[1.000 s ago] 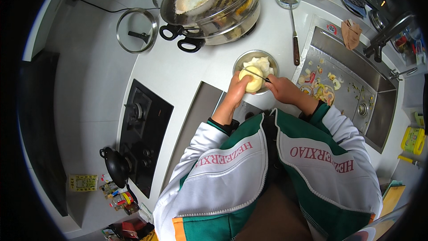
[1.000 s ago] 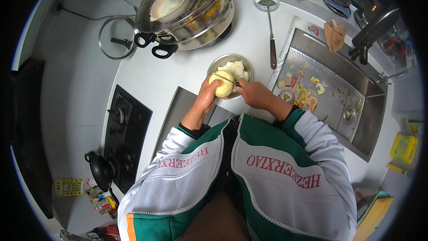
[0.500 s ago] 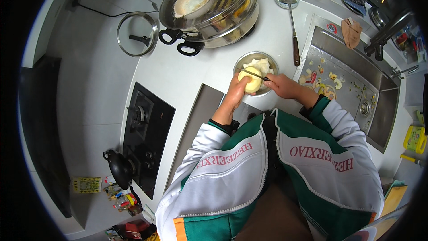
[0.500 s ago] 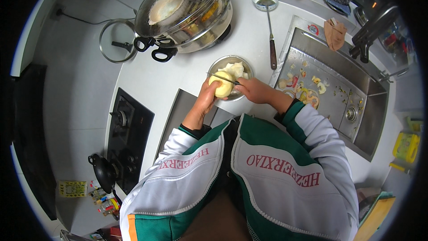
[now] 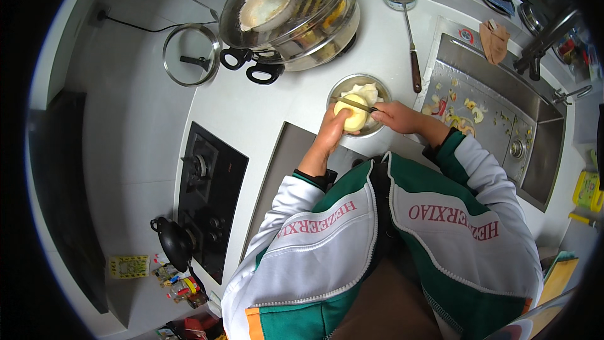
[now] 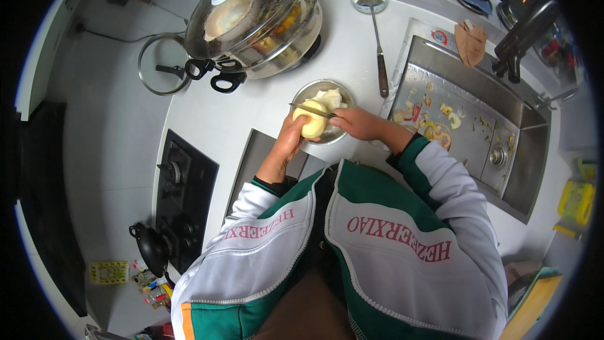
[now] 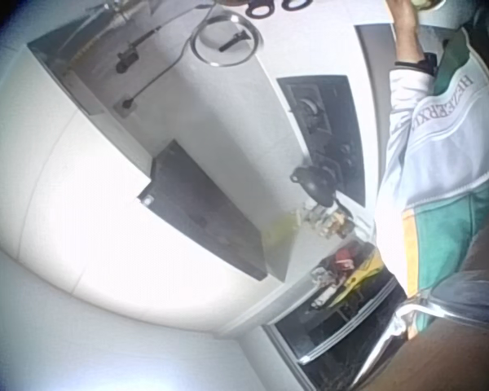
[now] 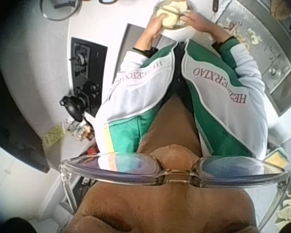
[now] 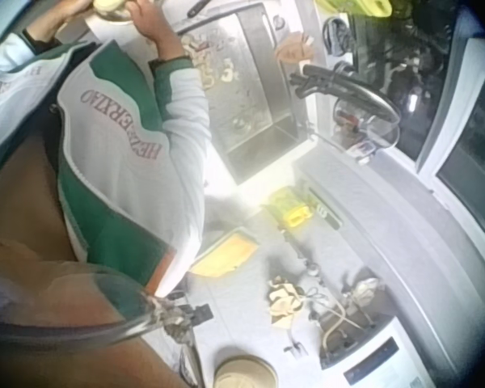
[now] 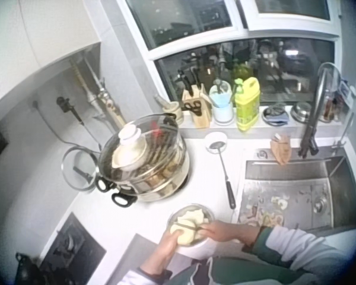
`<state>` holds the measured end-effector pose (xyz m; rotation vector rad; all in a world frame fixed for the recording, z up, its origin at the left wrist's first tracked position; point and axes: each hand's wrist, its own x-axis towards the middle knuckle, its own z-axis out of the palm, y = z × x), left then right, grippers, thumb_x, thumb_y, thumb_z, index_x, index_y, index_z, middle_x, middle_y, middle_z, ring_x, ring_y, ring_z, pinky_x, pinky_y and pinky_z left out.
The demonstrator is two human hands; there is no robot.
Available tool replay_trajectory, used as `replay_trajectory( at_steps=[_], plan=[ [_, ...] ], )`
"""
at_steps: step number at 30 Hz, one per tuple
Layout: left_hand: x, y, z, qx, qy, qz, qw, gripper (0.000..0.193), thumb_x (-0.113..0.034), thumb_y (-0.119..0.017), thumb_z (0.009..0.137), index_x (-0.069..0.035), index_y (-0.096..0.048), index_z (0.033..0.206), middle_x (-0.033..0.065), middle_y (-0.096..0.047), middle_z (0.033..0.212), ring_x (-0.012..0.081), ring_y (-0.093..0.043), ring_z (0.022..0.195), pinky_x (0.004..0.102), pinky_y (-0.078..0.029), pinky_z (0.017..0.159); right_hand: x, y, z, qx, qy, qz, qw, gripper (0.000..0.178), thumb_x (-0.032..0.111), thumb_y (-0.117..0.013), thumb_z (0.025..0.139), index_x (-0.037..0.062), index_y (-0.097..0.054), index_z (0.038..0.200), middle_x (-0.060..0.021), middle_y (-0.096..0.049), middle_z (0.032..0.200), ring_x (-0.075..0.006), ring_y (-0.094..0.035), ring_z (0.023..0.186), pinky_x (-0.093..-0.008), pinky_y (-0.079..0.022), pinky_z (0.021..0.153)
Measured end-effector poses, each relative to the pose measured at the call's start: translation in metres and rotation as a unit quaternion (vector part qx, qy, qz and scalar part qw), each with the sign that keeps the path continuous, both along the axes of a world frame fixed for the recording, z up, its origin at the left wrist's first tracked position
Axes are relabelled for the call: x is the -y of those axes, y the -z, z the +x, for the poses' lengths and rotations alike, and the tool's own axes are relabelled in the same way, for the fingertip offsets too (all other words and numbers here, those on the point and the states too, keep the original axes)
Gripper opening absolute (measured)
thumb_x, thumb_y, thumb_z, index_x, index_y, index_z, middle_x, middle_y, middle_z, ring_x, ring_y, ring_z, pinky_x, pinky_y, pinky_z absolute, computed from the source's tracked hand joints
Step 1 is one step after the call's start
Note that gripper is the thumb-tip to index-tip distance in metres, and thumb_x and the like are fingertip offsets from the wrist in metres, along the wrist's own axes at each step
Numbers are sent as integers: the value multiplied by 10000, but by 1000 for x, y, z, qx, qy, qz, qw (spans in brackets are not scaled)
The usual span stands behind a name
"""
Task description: The person removes a steamer lid, places a bowl of peeled potatoes on the counter, and cuts the potatoes into chunks with a knife. They then gather vegetable peels from the sink, pack them into a small container, and wipe the sink surface.
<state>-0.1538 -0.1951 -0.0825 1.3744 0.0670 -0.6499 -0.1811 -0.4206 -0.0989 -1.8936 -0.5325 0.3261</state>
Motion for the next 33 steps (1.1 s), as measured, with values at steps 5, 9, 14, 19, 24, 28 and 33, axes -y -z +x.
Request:
replay_trajectory(
  at_steps=[5,9,14,19,24,28,33],
  plan=[
    [-2,3,1,4,-3,4,1000,383,-189,-548,879,20,-466,1188,138,-599,1063,221,-643,906,356,-595,645,2,2,2,-32,-4,19,999,303,277,-473,992,5,-565,894,-180,-600,766,-288,-574,689,-392,-455,692],
    [-5,8,3,60,20,80,995,371,-173,-564,858,28,-475,1156,142,-588,1054,210,-621,894,330,-564,687,6,8,7,-154,20,27,987,308,298,-478,991,32,-587,882,-73,-548,666,-166,-514,613,-319,-433,620],
    [-6,6,1,15,27,41,999,372,-170,-578,843,30,-481,1141,133,-580,1054,194,-589,949,294,-499,821,9,16,8,-124,28,47,991,315,304,-463,1000,49,-594,871,-15,-497,636,-103,-465,596,-278,-404,584],
    [-6,3,-2,45,-9,-8,999,377,-130,-581,878,-23,-439,1210,112,-558,1118,196,-568,1047,307,-485,903,8,21,6,-60,80,49,994,320,301,-471,992,30,-574,858,-109,-556,653,-204,-544,605,-338,-436,607],
    [-9,-2,-4,27,-62,-89,994,447,-131,-582,935,-83,-355,1317,117,-510,1230,210,-552,1101,311,-477,920,4,13,-3,35,129,7,991,305,279,-495,982,5,-522,850,-228,-562,678,-373,-559,607,-413,-442,601],
    [-9,-1,-4,41,-60,-62,995,454,-184,-576,954,-92,-346,1335,114,-488,1266,215,-519,1148,321,-456,942,-1,3,-10,50,176,16,983,265,267,-512,975,15,-506,894,-228,-546,658,-394,-554,607,-437,-435,596],
    [-11,5,-4,91,-44,-4,995,460,-217,-572,962,-80,-359,1346,110,-486,1281,217,-497,1176,340,-428,982,2,7,-8,158,319,-25,934,203,197,-591,914,17,-499,929,-215,-553,796,-402,-576,773,-434,-449,679]
  ],
)
